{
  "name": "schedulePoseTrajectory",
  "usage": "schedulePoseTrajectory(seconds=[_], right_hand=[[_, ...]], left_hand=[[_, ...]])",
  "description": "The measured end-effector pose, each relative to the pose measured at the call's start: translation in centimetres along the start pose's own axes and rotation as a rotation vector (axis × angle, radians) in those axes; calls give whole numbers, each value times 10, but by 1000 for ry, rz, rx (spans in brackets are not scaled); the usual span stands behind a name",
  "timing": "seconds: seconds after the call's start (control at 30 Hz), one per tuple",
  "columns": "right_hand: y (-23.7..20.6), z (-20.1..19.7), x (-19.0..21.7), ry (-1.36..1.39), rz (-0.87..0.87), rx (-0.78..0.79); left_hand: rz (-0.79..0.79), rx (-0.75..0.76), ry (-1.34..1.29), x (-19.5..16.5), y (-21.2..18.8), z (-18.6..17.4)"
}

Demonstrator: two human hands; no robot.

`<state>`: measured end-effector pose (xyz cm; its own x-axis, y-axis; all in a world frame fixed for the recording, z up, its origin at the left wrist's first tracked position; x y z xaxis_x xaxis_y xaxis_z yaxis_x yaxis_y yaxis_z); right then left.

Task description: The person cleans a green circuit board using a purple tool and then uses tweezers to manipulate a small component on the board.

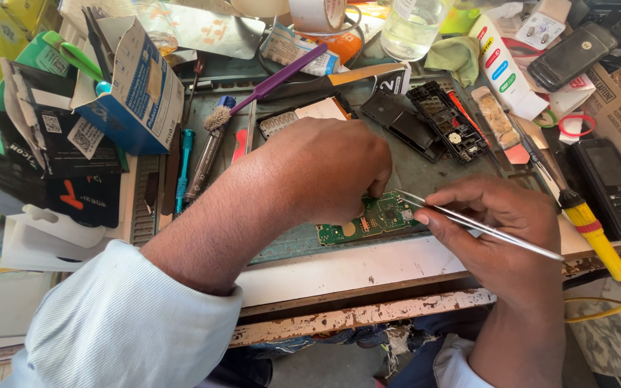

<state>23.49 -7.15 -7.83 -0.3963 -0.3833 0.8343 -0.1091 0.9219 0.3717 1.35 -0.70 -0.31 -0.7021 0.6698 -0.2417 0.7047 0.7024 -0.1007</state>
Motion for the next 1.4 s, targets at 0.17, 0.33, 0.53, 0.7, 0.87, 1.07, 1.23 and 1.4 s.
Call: schedulePoseTrajectory(seconds=[0.17, 0.33, 0.53, 0.7, 0.87, 1.07, 1.23, 1.4], right_hand=[[2, 2, 4, -33, -12, -23], [3, 2, 12, 87, -88, -58], [4, -4, 9, -88, -168, -3], [4, -4, 7, -199, -215, 5], [1, 4, 12, -366, -222, -47], [0, 7, 16, -412, -260, -68], [2, 6, 16, -399, -243, -46], [1, 8, 18, -430, -237, -44]], left_hand=[[9, -20, 6, 0, 0, 0], [31, -58, 27, 0, 0, 1], [41, -69, 26, 0, 2, 1], [23, -98, 4, -1, 3, 2], [43, -81, 51, -2, 3, 3], [49, -94, 15, -1, 3, 4], [56, -117, 26, -2, 3, 5], [43, -98, 42, -2, 3, 5]])
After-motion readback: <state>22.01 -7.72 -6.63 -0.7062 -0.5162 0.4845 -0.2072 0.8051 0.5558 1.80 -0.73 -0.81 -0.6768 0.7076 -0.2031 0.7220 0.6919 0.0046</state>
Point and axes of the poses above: each hand's wrist, its own y-axis towards the middle knuckle, its own z-axis out of the palm, x = y × z, the point moved 1 cm from there along y, towards the middle knuckle, and after that the axes turned 2 degrees about z, right-handed, at the moved point
